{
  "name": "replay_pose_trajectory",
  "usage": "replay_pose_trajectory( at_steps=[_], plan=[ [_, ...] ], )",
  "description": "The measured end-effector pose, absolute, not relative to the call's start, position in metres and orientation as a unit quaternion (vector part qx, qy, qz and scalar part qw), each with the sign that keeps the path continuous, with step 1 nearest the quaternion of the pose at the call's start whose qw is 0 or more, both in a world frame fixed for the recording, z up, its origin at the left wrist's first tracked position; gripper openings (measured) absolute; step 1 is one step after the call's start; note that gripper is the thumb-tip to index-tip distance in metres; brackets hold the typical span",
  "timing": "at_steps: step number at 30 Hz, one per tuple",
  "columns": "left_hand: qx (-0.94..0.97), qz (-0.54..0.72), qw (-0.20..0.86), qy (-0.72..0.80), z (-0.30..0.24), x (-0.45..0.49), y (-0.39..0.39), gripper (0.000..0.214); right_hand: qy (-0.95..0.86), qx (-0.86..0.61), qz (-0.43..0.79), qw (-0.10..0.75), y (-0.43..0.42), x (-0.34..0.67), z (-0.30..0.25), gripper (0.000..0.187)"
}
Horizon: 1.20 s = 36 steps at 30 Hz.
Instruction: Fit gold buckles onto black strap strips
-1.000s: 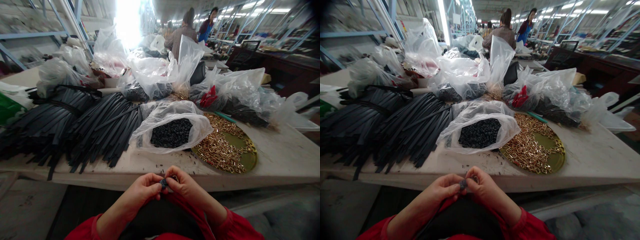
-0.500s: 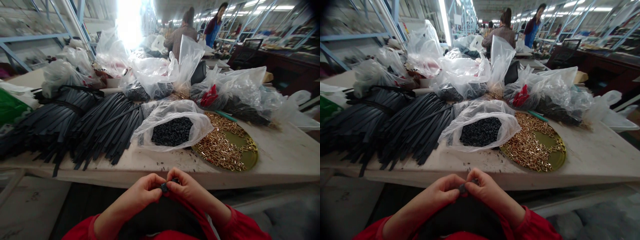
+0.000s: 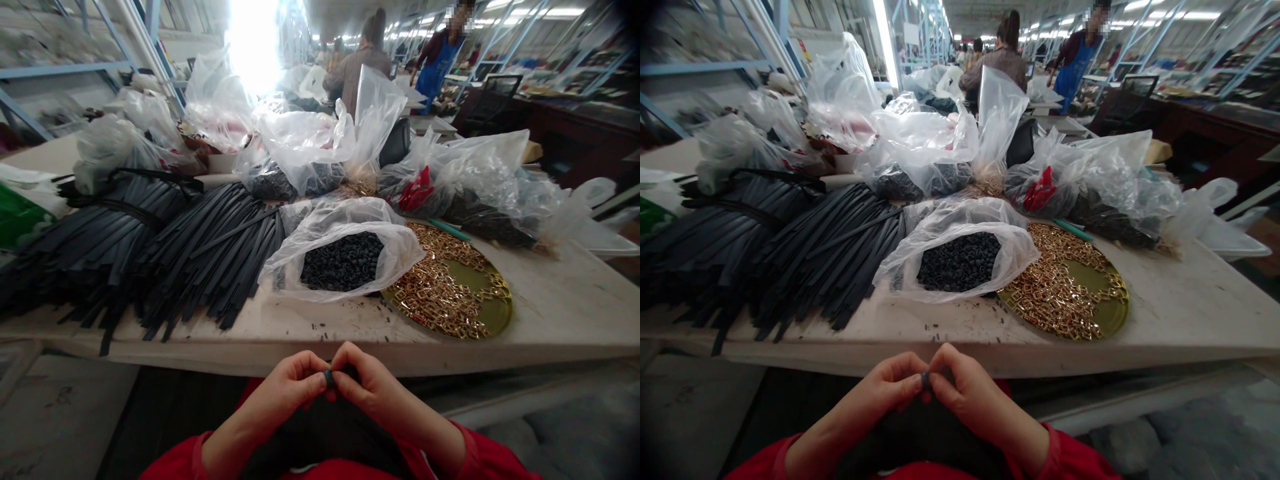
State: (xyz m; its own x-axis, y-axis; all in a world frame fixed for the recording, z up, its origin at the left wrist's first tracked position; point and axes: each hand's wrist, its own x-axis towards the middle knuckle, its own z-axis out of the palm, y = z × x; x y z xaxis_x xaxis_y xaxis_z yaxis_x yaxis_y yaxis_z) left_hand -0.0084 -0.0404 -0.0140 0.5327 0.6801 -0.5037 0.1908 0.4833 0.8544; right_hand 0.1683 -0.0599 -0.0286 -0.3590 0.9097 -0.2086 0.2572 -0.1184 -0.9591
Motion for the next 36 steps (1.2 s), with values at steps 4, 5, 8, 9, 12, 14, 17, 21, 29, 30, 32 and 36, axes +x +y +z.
replay_pose_trajectory(
  at_steps=[4, 5, 8, 9, 12, 14, 17, 21, 29, 30, 32, 36],
  plan=[
    [0.576, 0.088, 0.675, 0.451, -0.013, -0.011, -0.039, 0.038, -0.633, -0.488, 0.531, 0.281, -0.064, 0.170, -0.033, 0.007],
    [0.592, 0.072, 0.665, 0.450, -0.012, -0.012, -0.038, 0.040, -0.633, -0.485, 0.534, 0.282, -0.066, 0.171, -0.034, 0.007],
    [0.602, 0.060, 0.658, 0.448, -0.011, -0.013, -0.037, 0.041, -0.629, -0.474, 0.547, 0.283, -0.069, 0.172, -0.034, 0.007],
    [0.603, 0.064, 0.658, 0.447, -0.011, -0.013, -0.036, 0.040, -0.625, -0.475, 0.551, 0.283, -0.069, 0.172, -0.034, 0.007],
    [0.617, 0.075, 0.648, 0.439, -0.014, -0.013, -0.036, 0.040, -0.621, -0.487, 0.547, 0.278, -0.071, 0.173, -0.032, 0.006],
    [0.627, 0.069, 0.640, 0.439, -0.018, -0.014, -0.038, 0.040, -0.635, -0.489, 0.535, 0.268, -0.071, 0.173, -0.031, 0.005],
    [0.636, 0.052, 0.635, 0.437, -0.022, -0.014, -0.042, 0.038, -0.670, -0.469, 0.521, 0.247, -0.072, 0.174, -0.028, 0.005],
    [0.656, 0.037, 0.614, 0.437, -0.017, -0.014, -0.043, 0.037, -0.672, -0.458, 0.526, 0.250, -0.075, 0.175, -0.028, 0.005],
    [0.723, 0.009, 0.549, 0.419, -0.010, -0.016, -0.037, 0.027, -0.701, -0.457, 0.482, 0.259, -0.076, 0.170, -0.038, 0.013],
    [0.731, 0.017, 0.535, 0.422, -0.011, -0.015, -0.036, 0.028, -0.706, -0.453, 0.478, 0.261, -0.075, 0.169, -0.038, 0.014],
    [0.746, 0.023, 0.511, 0.426, -0.013, -0.013, -0.034, 0.027, -0.700, -0.455, 0.480, 0.271, -0.072, 0.169, -0.038, 0.014],
    [0.753, 0.004, 0.484, 0.446, -0.005, -0.013, -0.027, 0.027, -0.675, -0.483, 0.494, 0.261, -0.065, 0.173, -0.036, 0.017]
  ],
)
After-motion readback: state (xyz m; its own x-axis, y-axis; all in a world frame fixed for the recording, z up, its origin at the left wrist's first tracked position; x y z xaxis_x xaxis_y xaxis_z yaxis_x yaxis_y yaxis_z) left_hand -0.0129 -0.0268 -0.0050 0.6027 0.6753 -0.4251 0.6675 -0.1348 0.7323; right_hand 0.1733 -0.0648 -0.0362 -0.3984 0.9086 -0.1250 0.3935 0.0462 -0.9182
